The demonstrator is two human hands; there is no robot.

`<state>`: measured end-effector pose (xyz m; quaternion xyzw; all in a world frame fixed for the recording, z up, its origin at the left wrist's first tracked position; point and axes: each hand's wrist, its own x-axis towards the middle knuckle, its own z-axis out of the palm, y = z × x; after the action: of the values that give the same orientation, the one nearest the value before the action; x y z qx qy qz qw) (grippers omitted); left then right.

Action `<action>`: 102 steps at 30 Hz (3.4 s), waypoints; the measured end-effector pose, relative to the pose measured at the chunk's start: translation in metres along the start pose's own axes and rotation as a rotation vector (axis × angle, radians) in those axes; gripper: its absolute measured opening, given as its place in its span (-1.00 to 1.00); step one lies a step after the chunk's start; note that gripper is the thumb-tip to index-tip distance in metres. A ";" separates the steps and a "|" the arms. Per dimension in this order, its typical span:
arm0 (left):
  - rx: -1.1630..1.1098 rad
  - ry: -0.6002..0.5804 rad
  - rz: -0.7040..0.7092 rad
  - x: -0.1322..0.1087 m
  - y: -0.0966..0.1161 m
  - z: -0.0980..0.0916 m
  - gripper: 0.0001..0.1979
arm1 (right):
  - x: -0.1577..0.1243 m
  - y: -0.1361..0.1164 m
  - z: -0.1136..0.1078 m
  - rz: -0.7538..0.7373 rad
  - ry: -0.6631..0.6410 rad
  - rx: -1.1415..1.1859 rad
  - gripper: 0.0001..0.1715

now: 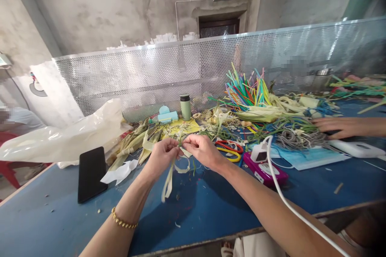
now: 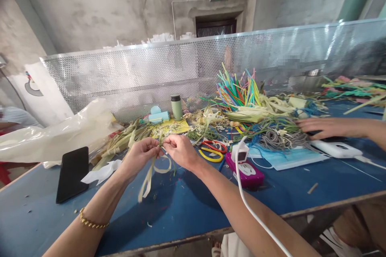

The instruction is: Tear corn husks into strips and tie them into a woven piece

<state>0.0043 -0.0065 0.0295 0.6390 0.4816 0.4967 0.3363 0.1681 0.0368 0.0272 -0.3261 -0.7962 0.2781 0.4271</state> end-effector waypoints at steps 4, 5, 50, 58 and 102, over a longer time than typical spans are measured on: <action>-0.017 0.052 0.005 0.001 0.000 0.000 -0.82 | -0.001 -0.004 -0.003 -0.028 0.032 -0.043 -0.81; -0.016 0.059 0.008 0.001 0.000 0.000 -0.83 | -0.002 -0.006 -0.004 -0.038 0.050 -0.062 -0.82; 0.321 0.181 0.147 -0.011 0.007 0.012 -0.87 | -0.002 -0.011 0.002 -0.017 0.156 0.093 -0.92; 0.180 0.228 0.086 -0.009 0.005 0.011 -0.92 | -0.002 -0.011 0.003 -0.063 0.173 0.119 -0.89; 0.027 0.258 0.023 -0.006 0.005 0.016 -0.89 | -0.005 -0.016 0.008 0.336 -0.083 0.622 -0.62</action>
<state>0.0208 -0.0134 0.0280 0.5798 0.5200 0.5720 0.2574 0.1590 0.0213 0.0326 -0.2951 -0.6253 0.5868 0.4215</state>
